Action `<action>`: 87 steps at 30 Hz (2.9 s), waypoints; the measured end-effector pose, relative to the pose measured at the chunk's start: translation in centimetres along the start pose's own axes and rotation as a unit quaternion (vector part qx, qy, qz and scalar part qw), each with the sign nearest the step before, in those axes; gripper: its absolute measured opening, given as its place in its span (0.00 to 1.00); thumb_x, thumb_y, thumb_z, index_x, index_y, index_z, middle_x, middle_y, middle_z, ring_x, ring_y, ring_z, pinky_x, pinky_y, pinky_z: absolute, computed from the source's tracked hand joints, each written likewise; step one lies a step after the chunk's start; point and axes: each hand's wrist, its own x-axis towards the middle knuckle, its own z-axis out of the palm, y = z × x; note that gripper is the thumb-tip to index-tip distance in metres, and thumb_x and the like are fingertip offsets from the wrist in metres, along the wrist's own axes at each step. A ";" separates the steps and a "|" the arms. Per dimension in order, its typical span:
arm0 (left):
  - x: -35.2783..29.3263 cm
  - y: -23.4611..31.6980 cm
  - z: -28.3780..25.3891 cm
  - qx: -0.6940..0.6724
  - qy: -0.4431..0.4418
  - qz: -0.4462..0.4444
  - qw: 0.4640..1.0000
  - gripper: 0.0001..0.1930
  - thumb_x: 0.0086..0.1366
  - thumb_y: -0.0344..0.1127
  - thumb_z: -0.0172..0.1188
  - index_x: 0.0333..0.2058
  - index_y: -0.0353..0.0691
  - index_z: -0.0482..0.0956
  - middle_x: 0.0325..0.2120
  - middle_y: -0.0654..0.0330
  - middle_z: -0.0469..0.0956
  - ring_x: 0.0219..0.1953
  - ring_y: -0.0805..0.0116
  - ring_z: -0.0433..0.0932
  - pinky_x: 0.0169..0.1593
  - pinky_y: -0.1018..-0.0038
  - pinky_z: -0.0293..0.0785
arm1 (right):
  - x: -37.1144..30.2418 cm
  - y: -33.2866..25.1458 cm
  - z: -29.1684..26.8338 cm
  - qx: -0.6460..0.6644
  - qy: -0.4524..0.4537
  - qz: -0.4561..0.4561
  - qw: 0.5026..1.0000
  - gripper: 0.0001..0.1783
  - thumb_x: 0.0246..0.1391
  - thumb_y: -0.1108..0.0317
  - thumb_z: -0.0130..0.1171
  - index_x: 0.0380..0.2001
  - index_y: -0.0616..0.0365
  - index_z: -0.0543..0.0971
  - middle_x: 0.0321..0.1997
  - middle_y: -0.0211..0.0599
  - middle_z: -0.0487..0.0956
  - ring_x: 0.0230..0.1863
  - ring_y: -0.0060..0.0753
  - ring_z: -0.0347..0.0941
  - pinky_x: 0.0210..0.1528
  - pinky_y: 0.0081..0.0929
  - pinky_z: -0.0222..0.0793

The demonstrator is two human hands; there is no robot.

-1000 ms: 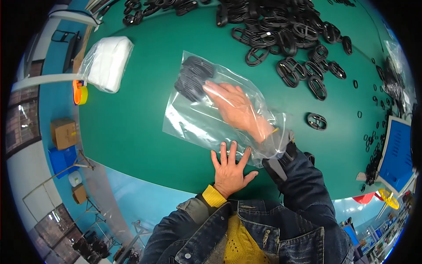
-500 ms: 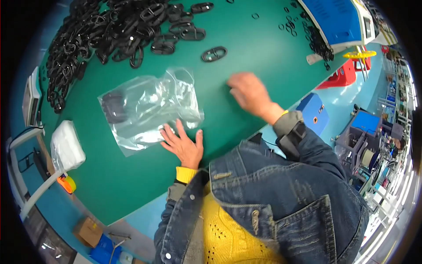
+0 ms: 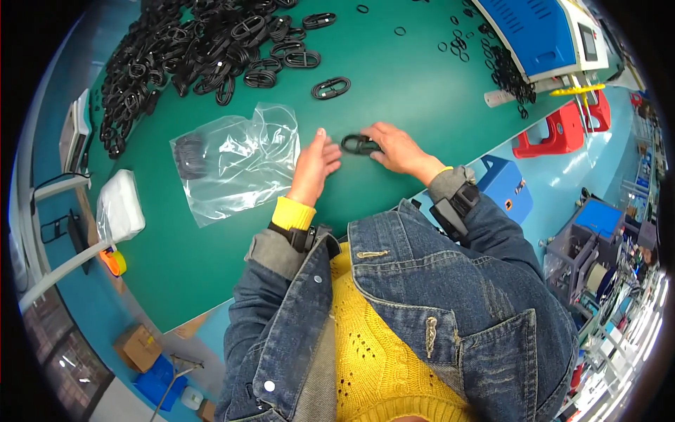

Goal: The person prepares a plastic bag, gathers coiled black cables into a stack by hand, and slides the stack into the bag. They then collect more cables, form a second stack, and place it into the same bag before smoothing it flat.

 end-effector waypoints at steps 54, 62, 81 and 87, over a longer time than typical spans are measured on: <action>7.1 1.5 1.0 -0.438 -0.064 0.088 0.892 0.22 0.61 0.54 0.52 0.49 0.49 0.68 0.44 0.56 0.73 0.45 0.56 0.74 0.44 0.55 0.74 | 23.1 3.0 -0.6 0.032 0.092 -0.135 0.986 0.22 0.42 0.64 0.64 0.44 0.55 0.75 0.36 0.39 0.76 0.40 0.43 0.72 0.38 0.35 0.70; 6.3 1.6 0.2 -0.448 -0.060 0.048 0.891 0.24 0.61 0.55 0.51 0.50 0.49 0.67 0.43 0.55 0.74 0.43 0.56 0.75 0.43 0.55 0.74 | 28.3 2.4 0.0 -0.154 -0.042 -0.245 0.956 0.22 0.41 0.73 0.57 0.44 0.51 0.74 0.39 0.37 0.70 0.42 0.44 0.69 0.39 0.35 0.71; 9.3 -1.5 1.4 -0.502 -0.280 0.100 0.812 0.33 0.52 0.45 0.65 0.55 0.43 0.63 0.52 0.48 0.66 0.50 0.45 0.70 0.48 0.45 0.70 | 21.0 4.3 -7.8 0.303 -0.157 -0.252 0.905 0.23 0.43 0.71 0.56 0.47 0.58 0.72 0.49 0.44 0.73 0.53 0.47 0.67 0.53 0.38 0.64; 9.5 -0.7 1.0 -0.475 -0.263 0.111 0.832 0.35 0.50 0.43 0.66 0.56 0.44 0.61 0.51 0.49 0.67 0.49 0.45 0.69 0.47 0.47 0.70 | 30.0 6.6 -4.5 -0.161 0.041 -0.099 0.981 0.22 0.47 0.65 0.59 0.47 0.57 0.73 0.50 0.41 0.71 0.52 0.45 0.65 0.50 0.38 0.66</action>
